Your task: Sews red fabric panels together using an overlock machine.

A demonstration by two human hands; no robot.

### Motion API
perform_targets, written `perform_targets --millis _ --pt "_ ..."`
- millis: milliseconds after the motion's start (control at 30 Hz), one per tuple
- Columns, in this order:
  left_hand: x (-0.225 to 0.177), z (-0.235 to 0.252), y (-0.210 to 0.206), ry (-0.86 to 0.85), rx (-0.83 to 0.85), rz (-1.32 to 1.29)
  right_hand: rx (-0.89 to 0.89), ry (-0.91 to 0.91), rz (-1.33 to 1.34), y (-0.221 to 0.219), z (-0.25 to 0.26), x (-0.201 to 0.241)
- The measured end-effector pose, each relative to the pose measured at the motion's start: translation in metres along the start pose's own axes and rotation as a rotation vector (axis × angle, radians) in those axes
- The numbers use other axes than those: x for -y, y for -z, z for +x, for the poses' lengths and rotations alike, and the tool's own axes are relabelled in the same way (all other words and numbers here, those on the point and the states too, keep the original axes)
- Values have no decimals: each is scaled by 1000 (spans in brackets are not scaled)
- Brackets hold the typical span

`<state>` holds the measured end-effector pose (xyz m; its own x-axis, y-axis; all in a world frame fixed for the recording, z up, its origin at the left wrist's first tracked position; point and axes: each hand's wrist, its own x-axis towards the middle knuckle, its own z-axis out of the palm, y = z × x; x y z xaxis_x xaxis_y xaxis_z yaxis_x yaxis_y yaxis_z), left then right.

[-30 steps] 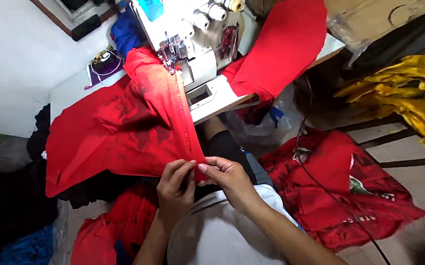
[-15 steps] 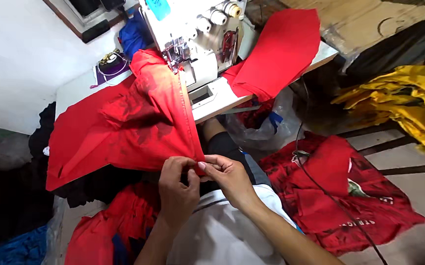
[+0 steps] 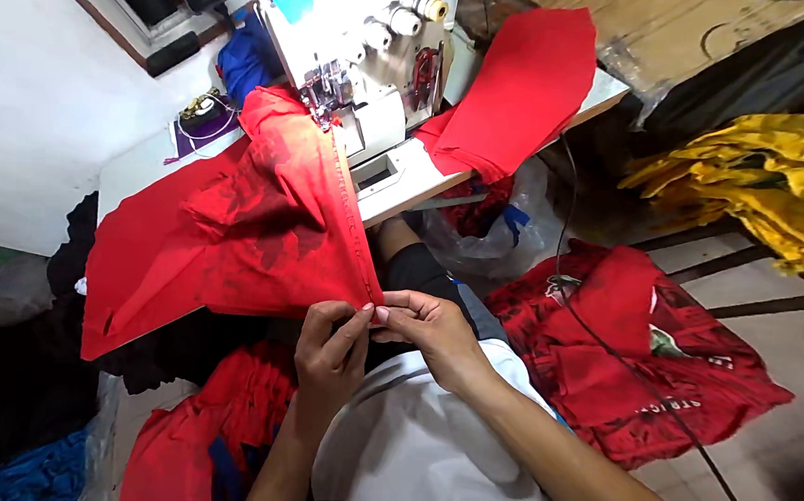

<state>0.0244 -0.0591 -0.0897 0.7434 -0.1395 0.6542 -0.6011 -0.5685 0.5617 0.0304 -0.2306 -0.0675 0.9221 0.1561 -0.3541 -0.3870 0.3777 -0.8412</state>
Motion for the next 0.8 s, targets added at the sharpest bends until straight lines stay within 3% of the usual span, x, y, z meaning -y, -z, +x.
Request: perform_targets --millis 267,433,567,667,800 --pt "-3 0 0 -123 26 121 31 40 -109 0 -8 7" --pt "-6 6 1 -183 184 208 -30 36 -117 1 10 10" --pt "7 63 10 -65 179 104 -55 123 -65 15 24 -6" --pt "41 123 -6 -17 121 270 24 102 93 19 19 -11" --pt "90 164 -33 59 244 493 91 67 175 24 12 -9"
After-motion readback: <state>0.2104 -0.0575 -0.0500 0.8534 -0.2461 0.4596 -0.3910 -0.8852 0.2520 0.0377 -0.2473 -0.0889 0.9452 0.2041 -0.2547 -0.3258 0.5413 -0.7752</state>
